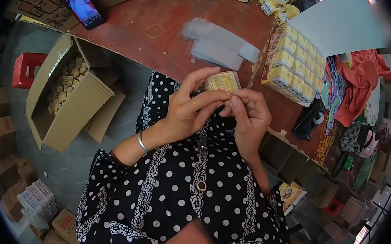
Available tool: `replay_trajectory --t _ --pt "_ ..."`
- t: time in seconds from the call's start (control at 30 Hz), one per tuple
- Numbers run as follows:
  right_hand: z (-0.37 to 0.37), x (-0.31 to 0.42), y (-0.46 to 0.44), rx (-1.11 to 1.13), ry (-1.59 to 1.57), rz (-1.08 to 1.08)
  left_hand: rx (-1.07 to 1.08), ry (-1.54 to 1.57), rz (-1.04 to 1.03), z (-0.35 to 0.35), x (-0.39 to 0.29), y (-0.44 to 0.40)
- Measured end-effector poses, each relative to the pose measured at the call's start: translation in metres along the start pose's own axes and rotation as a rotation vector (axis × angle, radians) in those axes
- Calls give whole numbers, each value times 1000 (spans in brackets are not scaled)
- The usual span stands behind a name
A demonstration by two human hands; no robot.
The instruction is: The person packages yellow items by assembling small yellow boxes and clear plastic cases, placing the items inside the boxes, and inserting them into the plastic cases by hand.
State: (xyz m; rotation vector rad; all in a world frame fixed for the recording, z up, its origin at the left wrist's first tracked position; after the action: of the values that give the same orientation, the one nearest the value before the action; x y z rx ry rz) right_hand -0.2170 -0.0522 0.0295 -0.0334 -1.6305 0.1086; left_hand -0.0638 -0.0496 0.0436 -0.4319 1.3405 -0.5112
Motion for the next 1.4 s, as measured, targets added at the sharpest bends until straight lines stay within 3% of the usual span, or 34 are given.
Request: replay_trajectory --t 0.13,0.2,0.27,0.3,0.37,0.4,0.53,0.57,0.63,0.67,0.73,0.8,1.07,1.4 --pt "3 3 -2 -88 91 -43 -51 51 -5 2 0 3" --pt "6 0 -4 -113 181 -12 -60 117 100 5 2 2" --pt "2 39 1 -165 691 644 -83 219 206 5 11 8" --pt "5 41 -2 -149 681 657 -102 324 311 5 20 12" --pt "-12 46 -4 55 841 815 -85 297 285 10 18 13" --pt "-14 43 -11 84 844 727 -85 265 267 18 14 12" --pt "-47 44 -36 312 872 787 -119 180 249 45 14 21" --pt "-62 42 -45 459 860 710 -158 158 237 55 14 27" --pt "-88 39 -60 640 795 625 -256 515 440 67 34 48" --pt "-103 36 -69 657 794 643 -303 516 397 80 36 54" --pt "-128 16 -102 624 498 323 -386 557 437 102 47 72" --pt "-180 14 -126 541 550 296 -481 649 511 120 60 89" --pt "-332 -89 -218 634 565 369 -528 620 520 142 68 107" --pt "-377 -99 -221 492 782 450 -550 569 523 163 77 118"
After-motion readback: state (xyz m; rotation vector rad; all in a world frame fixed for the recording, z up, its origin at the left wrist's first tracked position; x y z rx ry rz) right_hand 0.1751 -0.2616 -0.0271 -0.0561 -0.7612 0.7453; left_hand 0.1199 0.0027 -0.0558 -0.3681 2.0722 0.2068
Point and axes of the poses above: each hand's wrist, its own y-axis away from the middle knuckle, its own z-axis out of the back of the hand, x = y × z, the point moved 8 cm from there along -y, towards the middle knuckle, and after that the axes turned 6 degrees about y, right-handed, at the moved point
